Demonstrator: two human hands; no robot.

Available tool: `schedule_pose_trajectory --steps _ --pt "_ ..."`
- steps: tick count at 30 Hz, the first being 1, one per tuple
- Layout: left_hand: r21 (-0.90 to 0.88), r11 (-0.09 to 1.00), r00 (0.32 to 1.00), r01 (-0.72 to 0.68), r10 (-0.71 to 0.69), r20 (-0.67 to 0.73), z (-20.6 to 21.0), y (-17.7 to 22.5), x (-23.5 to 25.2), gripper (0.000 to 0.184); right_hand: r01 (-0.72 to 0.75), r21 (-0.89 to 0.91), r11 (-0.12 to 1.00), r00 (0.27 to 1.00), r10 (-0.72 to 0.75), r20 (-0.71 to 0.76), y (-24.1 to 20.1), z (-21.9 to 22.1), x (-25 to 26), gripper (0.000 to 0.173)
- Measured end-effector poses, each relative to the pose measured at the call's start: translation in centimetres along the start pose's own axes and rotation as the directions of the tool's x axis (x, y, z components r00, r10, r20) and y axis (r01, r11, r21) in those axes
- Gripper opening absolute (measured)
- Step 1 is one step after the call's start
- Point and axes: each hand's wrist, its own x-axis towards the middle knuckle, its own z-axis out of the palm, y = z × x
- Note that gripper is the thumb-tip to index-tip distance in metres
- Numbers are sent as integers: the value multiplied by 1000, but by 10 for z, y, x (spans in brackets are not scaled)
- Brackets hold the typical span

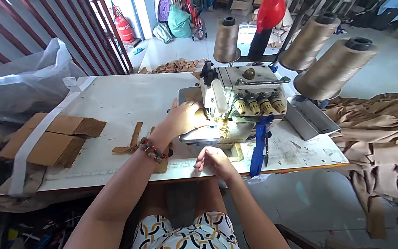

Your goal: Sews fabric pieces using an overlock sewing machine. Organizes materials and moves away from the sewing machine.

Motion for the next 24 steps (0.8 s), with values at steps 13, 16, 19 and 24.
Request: schedule_pose_trajectory --steps 13,16,19,24 --pt "41 970 969 241 -239 -60 50 -97 -101 18 96 -66 993 995 -98 -28 10 2 4 62" --pt "-2 984 960 177 -173 -219 55 -98 -105 20 80 -44 996 989 -85 -120 8 7 2 58" --pt "-23 999 875 26 -34 -483 47 -70 -105 22 48 -117 992 984 -67 -168 2 16 1 44" --pt "105 978 881 -180 207 -426 41 14 -90 22 -13 24 1000 995 15 -96 6 35 -3 108"
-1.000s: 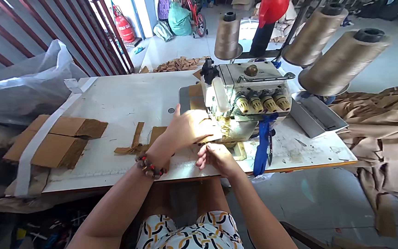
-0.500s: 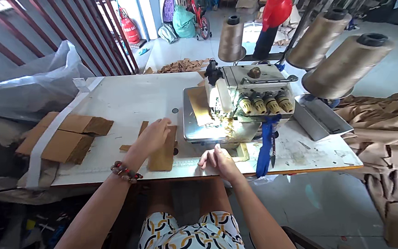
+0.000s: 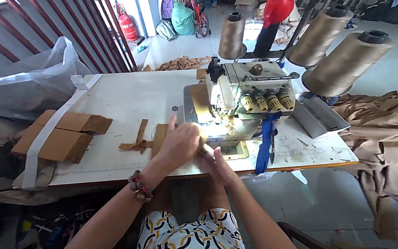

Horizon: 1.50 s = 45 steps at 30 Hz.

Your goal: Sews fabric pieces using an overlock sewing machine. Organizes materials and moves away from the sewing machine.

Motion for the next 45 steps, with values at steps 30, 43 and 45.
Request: schedule_pose_trajectory --steps 30,43,45 --pt "71 996 991 -44 34 131 13 28 27 35 -87 0 996 967 85 -240 -29 -4 -1 21" --pt "-117 979 929 164 -114 351 -8 -11 81 36 22 -76 997 997 -17 70 -9 -29 13 44" --pt "-104 978 918 182 -131 375 0 -24 91 41 26 -57 998 998 -22 54 -7 -29 10 44"
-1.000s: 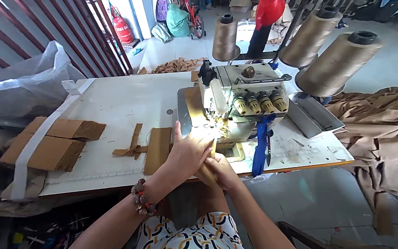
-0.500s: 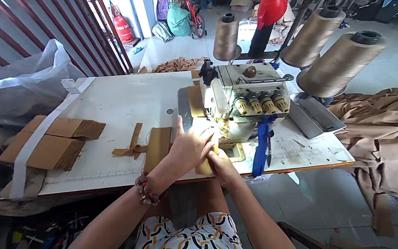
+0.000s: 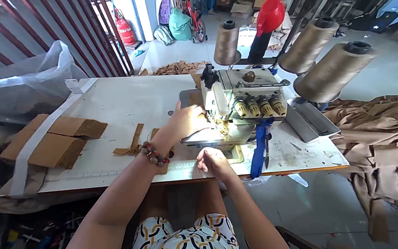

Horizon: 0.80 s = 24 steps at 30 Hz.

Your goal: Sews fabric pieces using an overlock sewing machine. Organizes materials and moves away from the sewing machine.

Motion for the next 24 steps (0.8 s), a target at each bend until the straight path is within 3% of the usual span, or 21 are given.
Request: schedule_pose_trajectory --steps 4,8,11,13,17,20,21,24 --pt "13 999 999 35 -35 -14 0 -9 -14 49 74 11 997 997 -74 3 5 -1 -2 47" --pt "-7 983 969 181 -180 -167 -7 -33 -69 31 147 -29 989 989 -148 -18 10 0 -1 60" --pt "50 937 938 346 -345 -29 10 -79 -91 26 164 -59 985 986 -165 -1 12 1 1 62" --pt "102 924 929 370 -371 -8 29 -101 -99 18 150 -65 987 988 -151 -10 13 1 2 57" --pt "87 950 942 300 -280 -185 42 -107 -107 19 60 -94 994 996 -66 -66 7 4 0 39" --pt "36 994 902 104 -79 -425 36 -78 -104 21 3 -108 994 993 -16 -119 1 11 1 36" --pt "44 999 897 30 -8 -443 30 -58 -101 22 22 -127 992 994 -35 -102 1 12 0 43" --pt "142 982 910 -126 172 -376 28 -3 -92 23 -2 -117 993 994 -10 -105 1 20 -7 89"
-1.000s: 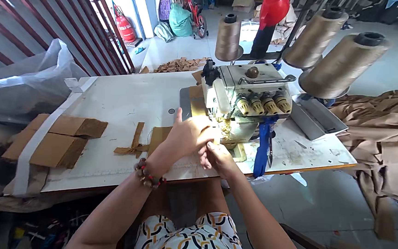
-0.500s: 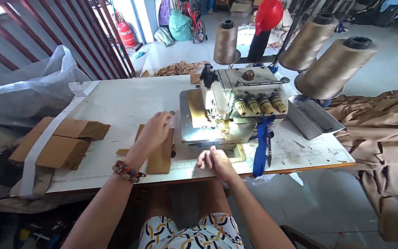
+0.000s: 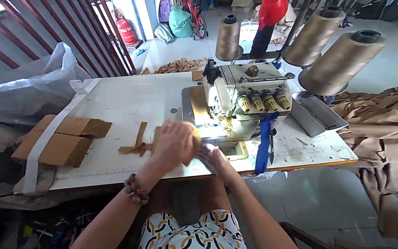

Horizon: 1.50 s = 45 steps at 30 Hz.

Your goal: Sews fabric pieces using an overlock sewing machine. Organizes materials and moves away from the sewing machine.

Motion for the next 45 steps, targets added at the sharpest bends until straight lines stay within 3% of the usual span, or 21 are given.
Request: schedule_pose_trajectory --steps 1,5,8,14,20,26,32,35,38,40,42,45 --pt "23 999 999 -43 43 7 5 11 4 23 -69 35 997 997 70 -33 -5 5 -5 88" --pt "59 994 995 -97 94 41 22 29 10 23 -162 138 977 971 183 -154 -12 7 -13 32" --pt "100 994 995 -52 43 95 22 37 10 29 -146 139 979 975 166 -148 -14 0 -13 22" --pt "119 993 985 -6 -14 170 20 35 24 33 -134 136 982 975 155 -158 -26 -3 -1 22" --pt "120 987 991 -111 100 91 13 33 25 21 -81 193 978 994 94 -58 -28 -10 8 27" --pt "8 998 950 57 -57 308 -3 18 57 44 -33 191 981 991 8 132 -17 -17 11 45" --pt "25 980 891 199 -192 412 8 -8 93 52 8 159 987 986 -34 161 5 -25 6 42" --pt "2 977 911 212 -199 361 0 -17 76 55 34 162 986 987 -59 149 6 -25 5 47" --pt "-18 941 919 337 -325 222 -20 -32 32 37 64 153 986 992 -79 93 7 -22 4 57" --pt "30 888 848 458 -447 284 -17 -61 5 32 64 132 989 994 -75 79 6 -20 5 61" --pt "100 875 805 474 -477 354 -4 -88 -21 27 64 121 991 992 -77 105 7 -19 8 61" --pt "128 899 844 419 -437 312 11 -99 -41 16 63 120 991 992 -76 102 9 -19 9 59"
